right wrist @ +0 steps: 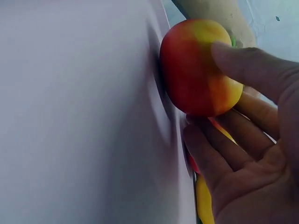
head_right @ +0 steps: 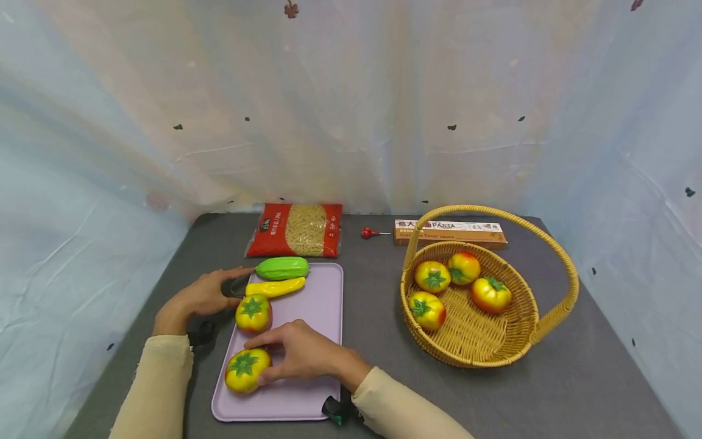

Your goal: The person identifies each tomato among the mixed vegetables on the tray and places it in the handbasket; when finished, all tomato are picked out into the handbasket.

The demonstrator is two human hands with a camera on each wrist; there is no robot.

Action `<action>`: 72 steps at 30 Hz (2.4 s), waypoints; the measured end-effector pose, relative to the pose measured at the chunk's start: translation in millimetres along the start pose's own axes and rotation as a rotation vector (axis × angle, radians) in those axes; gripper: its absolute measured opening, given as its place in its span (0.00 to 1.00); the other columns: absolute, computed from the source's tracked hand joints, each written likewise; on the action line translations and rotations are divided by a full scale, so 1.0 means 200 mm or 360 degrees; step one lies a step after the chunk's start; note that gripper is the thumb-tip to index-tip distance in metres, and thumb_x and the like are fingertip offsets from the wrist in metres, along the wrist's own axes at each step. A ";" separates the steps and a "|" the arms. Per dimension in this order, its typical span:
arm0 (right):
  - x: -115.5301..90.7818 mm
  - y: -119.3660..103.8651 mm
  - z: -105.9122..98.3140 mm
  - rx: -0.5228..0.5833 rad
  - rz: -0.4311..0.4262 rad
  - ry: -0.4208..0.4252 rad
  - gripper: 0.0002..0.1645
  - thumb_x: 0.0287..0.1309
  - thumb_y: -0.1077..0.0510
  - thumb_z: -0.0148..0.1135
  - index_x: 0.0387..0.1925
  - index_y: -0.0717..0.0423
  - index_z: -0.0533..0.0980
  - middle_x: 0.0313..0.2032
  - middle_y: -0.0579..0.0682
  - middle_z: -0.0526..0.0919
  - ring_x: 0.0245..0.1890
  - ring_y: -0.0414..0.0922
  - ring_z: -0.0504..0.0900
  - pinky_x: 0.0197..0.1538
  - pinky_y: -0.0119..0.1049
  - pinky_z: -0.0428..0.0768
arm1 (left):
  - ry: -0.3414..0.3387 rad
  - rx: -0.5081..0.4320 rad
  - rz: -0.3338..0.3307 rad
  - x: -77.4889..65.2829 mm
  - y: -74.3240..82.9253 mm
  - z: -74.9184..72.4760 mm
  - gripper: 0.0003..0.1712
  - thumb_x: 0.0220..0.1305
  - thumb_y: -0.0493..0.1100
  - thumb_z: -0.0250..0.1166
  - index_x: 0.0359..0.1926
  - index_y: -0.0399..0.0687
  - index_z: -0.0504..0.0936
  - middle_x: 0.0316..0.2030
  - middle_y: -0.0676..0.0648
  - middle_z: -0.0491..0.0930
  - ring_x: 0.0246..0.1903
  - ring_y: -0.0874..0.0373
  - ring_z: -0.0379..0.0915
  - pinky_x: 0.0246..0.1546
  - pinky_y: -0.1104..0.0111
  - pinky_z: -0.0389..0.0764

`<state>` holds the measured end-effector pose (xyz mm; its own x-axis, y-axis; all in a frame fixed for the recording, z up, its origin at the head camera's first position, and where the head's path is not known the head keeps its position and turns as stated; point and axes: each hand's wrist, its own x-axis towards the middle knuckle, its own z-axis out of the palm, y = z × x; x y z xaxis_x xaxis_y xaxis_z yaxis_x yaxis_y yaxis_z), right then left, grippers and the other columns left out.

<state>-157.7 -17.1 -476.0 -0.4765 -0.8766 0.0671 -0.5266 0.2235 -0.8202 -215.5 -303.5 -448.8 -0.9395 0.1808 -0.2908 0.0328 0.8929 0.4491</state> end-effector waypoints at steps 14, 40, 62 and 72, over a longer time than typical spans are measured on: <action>-0.13 -0.05 -0.06 0.0232 0.0059 0.0112 0.31 0.63 0.52 0.82 0.66 0.47 0.85 0.61 0.38 0.90 0.58 0.28 0.86 0.65 0.30 0.84 | 0.0001 -0.0011 0.0010 0.00 0.00 0.00 0.44 0.70 0.49 0.76 0.83 0.58 0.70 0.83 0.32 0.61 0.80 0.22 0.54 0.74 0.22 0.58; -0.98 -0.08 -0.44 0.0347 0.0270 0.0775 0.31 0.67 0.64 0.76 0.70 0.47 0.81 0.67 0.51 0.85 0.61 0.44 0.87 0.63 0.33 0.87 | -0.0034 -0.0034 -0.0050 0.00 0.00 0.00 0.45 0.70 0.50 0.75 0.84 0.60 0.68 0.84 0.33 0.59 0.80 0.22 0.51 0.73 0.20 0.57; -1.41 -0.01 -0.65 0.0023 0.0665 0.1008 0.27 0.73 0.62 0.71 0.71 0.58 0.80 0.65 0.41 0.86 0.57 0.30 0.88 0.52 0.27 0.89 | -0.0022 -0.0044 -0.0056 0.00 0.01 0.00 0.45 0.70 0.49 0.75 0.84 0.60 0.69 0.84 0.32 0.59 0.81 0.22 0.51 0.74 0.20 0.56; -1.35 0.03 -0.66 -0.0252 0.0705 0.0961 0.27 0.67 0.55 0.78 0.66 0.57 0.84 0.61 0.61 0.88 0.54 0.25 0.86 0.51 0.25 0.88 | -0.0024 -0.0032 -0.0057 0.01 0.01 0.00 0.45 0.70 0.50 0.75 0.84 0.61 0.68 0.84 0.33 0.59 0.81 0.22 0.51 0.74 0.20 0.56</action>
<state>-124.2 276.6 -424.0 -0.9447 -0.3162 0.0869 -0.2696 0.5981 -0.7547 -216.8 -302.3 -448.5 -0.9347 0.1549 -0.3199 -0.0080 0.8905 0.4549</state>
